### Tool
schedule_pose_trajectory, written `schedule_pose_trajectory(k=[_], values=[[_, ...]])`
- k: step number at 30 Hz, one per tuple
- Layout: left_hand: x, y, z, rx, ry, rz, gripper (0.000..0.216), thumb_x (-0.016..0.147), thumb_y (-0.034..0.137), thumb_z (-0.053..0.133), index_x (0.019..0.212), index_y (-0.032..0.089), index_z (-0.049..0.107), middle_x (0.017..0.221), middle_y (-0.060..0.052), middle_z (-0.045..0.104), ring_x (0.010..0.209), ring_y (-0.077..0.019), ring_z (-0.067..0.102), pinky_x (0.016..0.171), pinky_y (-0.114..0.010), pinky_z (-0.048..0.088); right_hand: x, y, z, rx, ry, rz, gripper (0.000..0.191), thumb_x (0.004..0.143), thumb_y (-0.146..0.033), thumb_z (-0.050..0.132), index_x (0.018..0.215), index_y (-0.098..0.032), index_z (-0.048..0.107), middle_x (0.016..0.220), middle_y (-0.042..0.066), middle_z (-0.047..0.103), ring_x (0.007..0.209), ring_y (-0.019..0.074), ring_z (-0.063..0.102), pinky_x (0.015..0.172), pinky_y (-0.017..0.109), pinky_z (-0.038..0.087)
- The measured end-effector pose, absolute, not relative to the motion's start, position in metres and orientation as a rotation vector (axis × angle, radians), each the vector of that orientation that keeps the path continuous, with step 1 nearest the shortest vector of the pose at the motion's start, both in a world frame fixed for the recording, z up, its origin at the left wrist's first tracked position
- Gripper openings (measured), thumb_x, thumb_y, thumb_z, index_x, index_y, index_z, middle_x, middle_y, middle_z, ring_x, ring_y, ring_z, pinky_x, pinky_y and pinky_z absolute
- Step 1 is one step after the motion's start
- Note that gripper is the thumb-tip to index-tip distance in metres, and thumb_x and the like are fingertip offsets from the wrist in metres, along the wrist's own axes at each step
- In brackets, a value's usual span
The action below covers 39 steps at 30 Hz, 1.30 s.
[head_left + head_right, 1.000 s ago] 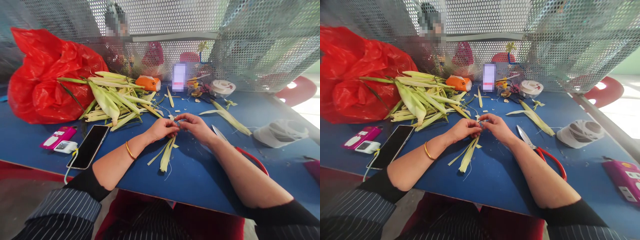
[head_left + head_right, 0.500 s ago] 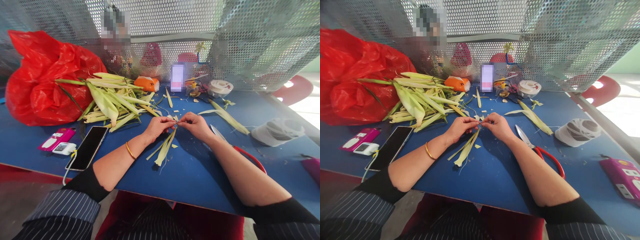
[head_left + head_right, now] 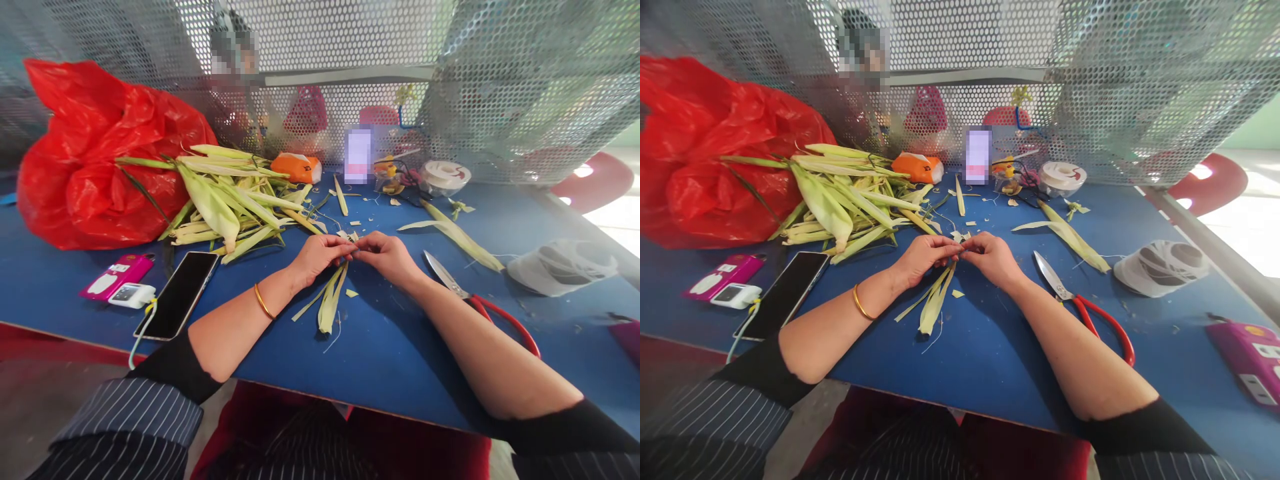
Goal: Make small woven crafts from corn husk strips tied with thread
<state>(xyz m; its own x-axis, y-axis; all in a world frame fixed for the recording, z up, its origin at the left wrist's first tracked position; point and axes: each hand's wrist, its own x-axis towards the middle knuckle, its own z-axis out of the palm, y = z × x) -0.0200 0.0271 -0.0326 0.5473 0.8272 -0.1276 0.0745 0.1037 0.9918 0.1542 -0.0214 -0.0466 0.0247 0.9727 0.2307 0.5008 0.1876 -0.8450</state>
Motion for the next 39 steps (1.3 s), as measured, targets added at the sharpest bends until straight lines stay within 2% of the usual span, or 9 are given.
schedule_pose_trajectory(k=[3,11,16,18,20,23,26,29,39], values=[[-0.020,0.028,-0.033,1.350,0.856,0.667,0.029,0.063,0.038,0.080,0.078,0.014,0.073,0.064,-0.002,0.065,0.052,-0.0063,0.045,0.050,-0.022,0.032,0.153,-0.021,-0.047,-1.447,-1.575,0.698,0.014,0.074,-0.034,0.066,0.072,-0.020,0.069,0.072,0.000,0.060,0.067,0.0151,0.053,0.064,0.030,0.040],[-0.021,0.031,-0.034,1.214,0.924,0.697,0.025,0.062,0.032,0.079,0.078,0.015,0.073,0.068,-0.003,0.068,0.051,-0.0060,0.046,0.047,-0.021,0.029,0.158,-0.026,-0.033,-1.403,-1.668,0.614,0.015,0.079,-0.033,0.060,0.070,-0.020,0.060,0.072,0.000,0.056,0.067,0.0144,0.049,0.063,0.029,0.038],[-0.023,0.031,-0.034,1.271,0.931,0.671,0.022,0.060,0.028,0.079,0.077,0.015,0.073,0.062,0.000,0.064,0.050,-0.0062,0.046,0.046,-0.021,0.026,0.157,-0.032,-0.024,-1.253,-1.850,0.884,0.020,0.079,-0.035,0.061,0.066,-0.019,0.059,0.070,-0.001,0.054,0.065,0.0133,0.050,0.064,0.029,0.041],[-0.024,0.031,-0.032,1.331,0.929,0.659,0.021,0.061,0.027,0.079,0.077,0.015,0.073,0.059,0.002,0.061,0.050,-0.0061,0.046,0.047,-0.021,0.028,0.157,-0.031,-0.026,-1.290,-1.772,0.915,0.020,0.082,-0.036,0.058,0.073,-0.019,0.062,0.071,0.000,0.058,0.064,0.0133,0.053,0.064,0.029,0.043],[-0.024,0.029,-0.029,1.401,0.900,0.644,0.020,0.062,0.026,0.079,0.076,0.015,0.072,0.058,0.002,0.060,0.051,-0.0061,0.047,0.049,-0.022,0.031,0.155,-0.029,-0.030,-1.327,-1.612,0.888,0.017,0.081,-0.032,0.058,0.092,-0.020,0.064,0.085,0.001,0.066,0.062,0.0122,0.057,0.063,0.029,0.046],[-0.023,0.028,-0.026,1.503,0.815,0.619,0.016,0.063,0.024,0.079,0.074,0.014,0.071,0.060,0.002,0.063,0.053,-0.0071,0.051,0.055,-0.023,0.039,0.152,-0.026,-0.039,-1.246,-1.510,0.993,0.036,0.074,-0.024,0.063,0.110,-0.022,0.059,0.110,0.005,0.068,0.062,0.0120,0.062,0.065,0.031,0.052],[-0.023,0.029,-0.026,1.571,0.771,0.621,0.013,0.065,0.022,0.076,0.073,0.015,0.070,0.066,0.000,0.067,0.060,-0.0093,0.057,0.061,-0.024,0.044,0.150,-0.024,-0.047,-1.158,-1.549,1.150,0.028,0.074,-0.022,0.064,0.101,-0.022,0.062,0.096,0.003,0.072,0.073,0.0166,0.068,0.073,0.034,0.055],[-0.025,0.032,-0.027,1.639,0.790,0.635,0.012,0.066,0.022,0.075,0.075,0.015,0.071,0.068,0.000,0.067,0.062,-0.0098,0.058,0.063,-0.024,0.045,0.151,-0.022,-0.052,-1.151,-1.529,1.151,0.022,0.074,-0.022,0.066,0.096,-0.023,0.064,0.087,0.001,0.073,0.080,0.0185,0.069,0.079,0.036,0.055],[-0.026,0.034,-0.029,1.944,0.810,0.715,0.010,0.071,0.016,0.067,0.081,0.016,0.068,0.078,-0.002,0.071,0.072,-0.0131,0.063,0.071,-0.025,0.047,0.153,-0.023,-0.048,-1.242,-1.565,1.075,0.031,0.071,-0.018,0.068,0.101,-0.023,0.062,0.074,-0.002,0.072,0.071,0.0187,0.070,0.077,0.036,0.054]])
